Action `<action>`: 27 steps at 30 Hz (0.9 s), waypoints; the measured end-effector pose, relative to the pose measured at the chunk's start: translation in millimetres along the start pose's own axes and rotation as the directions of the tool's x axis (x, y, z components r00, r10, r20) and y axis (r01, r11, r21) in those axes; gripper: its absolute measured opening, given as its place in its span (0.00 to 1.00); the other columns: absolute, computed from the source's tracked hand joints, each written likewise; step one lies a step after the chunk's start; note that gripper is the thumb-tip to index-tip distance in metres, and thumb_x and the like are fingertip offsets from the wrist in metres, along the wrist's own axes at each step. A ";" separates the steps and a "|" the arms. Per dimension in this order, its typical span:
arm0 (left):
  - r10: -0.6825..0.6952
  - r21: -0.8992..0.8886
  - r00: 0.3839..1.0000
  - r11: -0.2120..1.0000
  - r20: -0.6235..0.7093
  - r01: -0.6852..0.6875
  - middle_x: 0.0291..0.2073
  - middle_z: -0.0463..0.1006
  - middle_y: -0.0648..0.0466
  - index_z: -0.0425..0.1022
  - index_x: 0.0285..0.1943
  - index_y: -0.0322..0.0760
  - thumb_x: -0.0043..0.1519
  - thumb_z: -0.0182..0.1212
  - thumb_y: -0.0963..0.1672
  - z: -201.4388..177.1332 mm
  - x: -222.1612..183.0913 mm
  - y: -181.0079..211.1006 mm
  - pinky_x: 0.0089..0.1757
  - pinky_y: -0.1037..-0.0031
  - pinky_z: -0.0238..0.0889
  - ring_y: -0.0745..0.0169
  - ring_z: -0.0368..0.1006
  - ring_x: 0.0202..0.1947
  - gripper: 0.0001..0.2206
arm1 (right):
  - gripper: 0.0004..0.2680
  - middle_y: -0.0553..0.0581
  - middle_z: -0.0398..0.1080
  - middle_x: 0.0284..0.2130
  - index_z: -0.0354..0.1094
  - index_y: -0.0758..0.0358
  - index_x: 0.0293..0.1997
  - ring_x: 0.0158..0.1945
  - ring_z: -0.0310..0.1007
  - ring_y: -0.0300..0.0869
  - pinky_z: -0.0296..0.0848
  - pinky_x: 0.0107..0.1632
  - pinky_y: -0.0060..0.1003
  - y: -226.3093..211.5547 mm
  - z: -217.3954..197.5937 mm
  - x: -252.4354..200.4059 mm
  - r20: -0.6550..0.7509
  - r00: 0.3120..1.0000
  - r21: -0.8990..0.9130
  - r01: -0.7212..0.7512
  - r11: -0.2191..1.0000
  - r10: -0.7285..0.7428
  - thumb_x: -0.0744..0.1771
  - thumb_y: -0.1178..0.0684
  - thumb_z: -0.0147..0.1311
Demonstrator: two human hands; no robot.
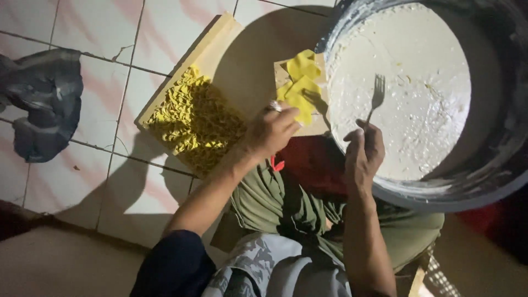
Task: Manually assembling dumplings by placing filling on dough wrappers and folding them
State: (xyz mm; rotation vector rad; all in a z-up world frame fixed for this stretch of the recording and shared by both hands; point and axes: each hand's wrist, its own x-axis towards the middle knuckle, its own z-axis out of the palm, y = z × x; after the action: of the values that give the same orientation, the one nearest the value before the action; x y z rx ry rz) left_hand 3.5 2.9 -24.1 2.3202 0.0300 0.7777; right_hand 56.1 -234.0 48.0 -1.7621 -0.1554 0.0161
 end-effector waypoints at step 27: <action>-0.840 -0.863 0.518 0.133 0.163 0.487 0.46 0.80 0.49 0.73 0.51 0.44 0.64 0.60 0.50 -27.6 10.6 20.2 0.44 0.69 0.75 0.54 0.78 0.46 0.12 | 0.13 0.56 0.70 0.25 0.60 0.65 0.64 0.19 0.60 0.35 0.57 0.23 0.30 18.3 -23.6 4.5 0.148 0.988 0.381 -0.096 0.920 0.041 0.75 0.49 0.39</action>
State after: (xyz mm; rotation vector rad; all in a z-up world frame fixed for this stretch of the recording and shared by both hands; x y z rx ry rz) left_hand -6.4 6.3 10.1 0.9153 0.7159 0.5006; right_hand 64.6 -259.9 35.1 -1.3682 -0.1772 0.2074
